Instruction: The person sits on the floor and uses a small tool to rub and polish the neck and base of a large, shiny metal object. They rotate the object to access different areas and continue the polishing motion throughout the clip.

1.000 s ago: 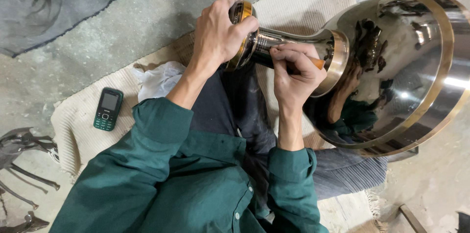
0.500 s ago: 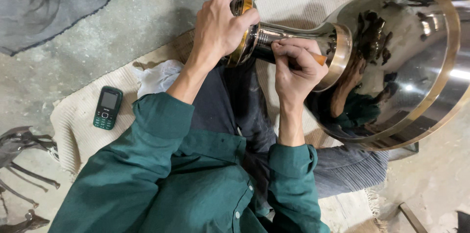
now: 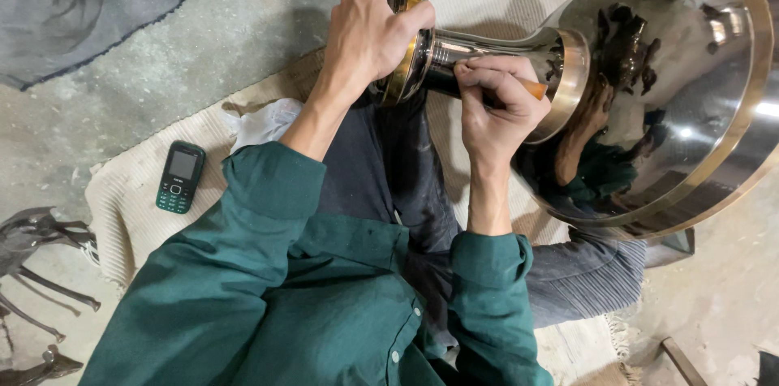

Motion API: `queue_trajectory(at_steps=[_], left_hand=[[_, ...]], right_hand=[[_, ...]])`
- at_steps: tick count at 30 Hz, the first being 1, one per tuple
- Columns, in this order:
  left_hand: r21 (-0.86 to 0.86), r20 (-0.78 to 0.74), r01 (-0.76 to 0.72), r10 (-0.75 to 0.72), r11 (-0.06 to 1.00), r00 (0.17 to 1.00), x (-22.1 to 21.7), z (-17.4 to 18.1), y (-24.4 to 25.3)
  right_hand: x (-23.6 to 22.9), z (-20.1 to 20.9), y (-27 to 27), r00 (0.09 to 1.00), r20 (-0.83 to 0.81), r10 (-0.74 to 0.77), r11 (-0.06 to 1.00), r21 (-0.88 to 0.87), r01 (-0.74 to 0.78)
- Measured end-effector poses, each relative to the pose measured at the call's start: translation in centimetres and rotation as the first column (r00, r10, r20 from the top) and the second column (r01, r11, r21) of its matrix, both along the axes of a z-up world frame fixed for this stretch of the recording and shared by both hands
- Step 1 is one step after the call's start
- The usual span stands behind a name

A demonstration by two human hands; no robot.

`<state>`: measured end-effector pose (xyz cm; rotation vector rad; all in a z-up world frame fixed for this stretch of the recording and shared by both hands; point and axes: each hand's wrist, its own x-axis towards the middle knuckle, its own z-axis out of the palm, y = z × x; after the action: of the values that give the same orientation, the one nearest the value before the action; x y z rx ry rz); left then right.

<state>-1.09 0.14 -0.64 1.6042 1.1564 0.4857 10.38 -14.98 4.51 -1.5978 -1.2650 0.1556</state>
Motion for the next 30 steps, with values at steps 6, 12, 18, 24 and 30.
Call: queue_trajectory(at_steps=[6, 12, 18, 24, 30], left_hand=[[0.080, -0.025, -0.009, 0.011, 0.997, 1.000, 0.0, 0.5, 0.3], [0.077, -0.015, 0.004, -0.003, 0.997, 1.000, 0.0, 0.1, 0.3], [0.028, -0.045, 0.027, -0.026, 0.999, 0.999, -0.2, 1.4, 0.4], [-0.010, -0.014, 0.017, -0.017, 1.000, 1.000, -0.2, 0.8, 0.4], [0.153, 0.009, 0.002, -0.003, 0.988, 1.000, 0.1, -0.7, 0.5]], right_hand=[[0.5, 0.5, -0.3, 0.996, 0.054, 0.074, 0.997, -0.021, -0.073], [0.2, -0.1, -0.2, 0.999, 0.040, 0.036, 0.999, 0.016, -0.037], [0.6, 0.5, -0.6, 0.989, 0.095, 0.115, 0.993, -0.020, -0.113], [0.1, 0.2, -0.6, 0.994, 0.080, 0.075, 0.997, 0.021, -0.077], [0.5, 0.8, -0.6, 0.984, 0.091, 0.150, 0.989, -0.018, -0.149]])
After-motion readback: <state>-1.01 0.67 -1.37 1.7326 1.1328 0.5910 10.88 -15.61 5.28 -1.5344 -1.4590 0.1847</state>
